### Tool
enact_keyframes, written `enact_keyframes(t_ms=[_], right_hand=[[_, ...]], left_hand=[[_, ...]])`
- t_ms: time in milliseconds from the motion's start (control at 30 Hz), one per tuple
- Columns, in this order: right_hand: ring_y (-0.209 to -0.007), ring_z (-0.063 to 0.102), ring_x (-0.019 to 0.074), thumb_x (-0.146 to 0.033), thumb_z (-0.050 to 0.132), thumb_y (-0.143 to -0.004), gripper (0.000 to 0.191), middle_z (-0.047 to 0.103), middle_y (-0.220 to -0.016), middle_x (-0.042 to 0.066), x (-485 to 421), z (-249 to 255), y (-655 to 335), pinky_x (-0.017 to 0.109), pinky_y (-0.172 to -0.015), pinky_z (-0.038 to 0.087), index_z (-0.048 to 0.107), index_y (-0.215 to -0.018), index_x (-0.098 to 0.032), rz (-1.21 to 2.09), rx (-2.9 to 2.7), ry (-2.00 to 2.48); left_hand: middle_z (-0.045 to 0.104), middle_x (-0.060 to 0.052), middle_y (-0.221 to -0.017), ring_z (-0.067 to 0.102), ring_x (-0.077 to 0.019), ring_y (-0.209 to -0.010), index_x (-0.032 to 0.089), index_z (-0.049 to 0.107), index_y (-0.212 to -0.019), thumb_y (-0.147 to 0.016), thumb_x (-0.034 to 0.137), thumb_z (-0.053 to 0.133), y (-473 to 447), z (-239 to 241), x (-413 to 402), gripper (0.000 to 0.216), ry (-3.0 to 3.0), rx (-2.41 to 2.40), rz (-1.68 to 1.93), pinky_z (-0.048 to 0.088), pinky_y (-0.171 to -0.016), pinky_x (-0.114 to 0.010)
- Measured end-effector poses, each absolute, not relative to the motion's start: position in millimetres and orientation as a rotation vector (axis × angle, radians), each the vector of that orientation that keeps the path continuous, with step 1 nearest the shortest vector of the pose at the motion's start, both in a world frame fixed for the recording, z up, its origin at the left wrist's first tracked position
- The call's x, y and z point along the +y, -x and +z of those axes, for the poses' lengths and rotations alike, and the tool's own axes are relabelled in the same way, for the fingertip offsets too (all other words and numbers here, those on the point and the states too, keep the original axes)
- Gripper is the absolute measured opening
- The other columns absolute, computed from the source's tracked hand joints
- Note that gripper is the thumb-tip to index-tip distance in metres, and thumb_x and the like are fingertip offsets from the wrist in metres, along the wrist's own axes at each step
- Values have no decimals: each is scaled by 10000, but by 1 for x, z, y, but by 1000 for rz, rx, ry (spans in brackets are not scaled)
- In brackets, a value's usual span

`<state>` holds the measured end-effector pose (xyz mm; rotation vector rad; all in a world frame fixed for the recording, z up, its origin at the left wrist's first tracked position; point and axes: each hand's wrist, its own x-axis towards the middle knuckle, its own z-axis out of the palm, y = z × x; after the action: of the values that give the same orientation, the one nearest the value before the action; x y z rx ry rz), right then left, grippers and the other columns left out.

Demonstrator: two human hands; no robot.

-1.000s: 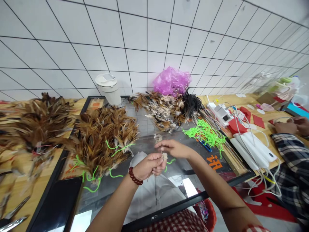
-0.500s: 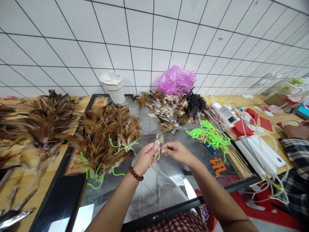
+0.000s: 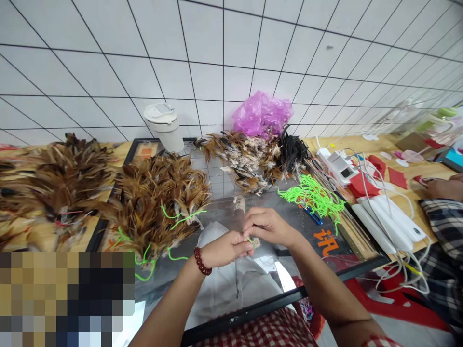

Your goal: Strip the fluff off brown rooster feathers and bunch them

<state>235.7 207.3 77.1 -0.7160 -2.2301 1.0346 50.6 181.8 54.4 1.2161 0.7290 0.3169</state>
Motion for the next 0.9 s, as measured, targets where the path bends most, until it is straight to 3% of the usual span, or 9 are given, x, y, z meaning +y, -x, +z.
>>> enact_keyframes(t_ms=[167,467,633,800,900], right_hand=[[-709,558,127,-378,590,-858,231,597,-746,27,210,67,-228,251,-671,441,663,-764,-180,1156,-2000,837],[-642,498,124,-361,548,-876,240,564,-678,10,213,64,-235,255,-624,390,612,-732,-181,906,-2056,1008],[-634,503,121,-315,557,-869,195,563,-679,14,205,64,-230,248,-608,393,623,-741,-183,926,-2158,877],[-604,502,116,-313,579,-858,177,566,-659,14,200,64,-225,248,-593,407,660,-757,-193,890,-2022,883],[-586,497,116,-330,597,-847,183,574,-652,21,200,67,-227,251,-569,408,683,-758,-195,897,-2005,867]], left_hand=[[338,61,-526,213,-22,-422,122,567,-677,-705,521,667,-56,50,177,413,-841,606,371,130,-417,-192],[348,63,-533,215,-12,-414,144,470,-684,-734,478,655,-60,50,186,385,-541,752,837,108,-413,-161],[372,45,-557,260,-52,-456,157,495,-659,-768,446,622,-63,45,189,334,-749,989,1000,182,-440,-189],[490,-23,-695,420,-149,-668,187,546,-659,-738,162,640,-65,43,180,125,-1359,1155,1072,299,-607,-236],[497,-36,-718,429,-166,-680,194,570,-669,-732,131,626,-65,43,177,105,-1384,1167,1068,295,-616,-246]])
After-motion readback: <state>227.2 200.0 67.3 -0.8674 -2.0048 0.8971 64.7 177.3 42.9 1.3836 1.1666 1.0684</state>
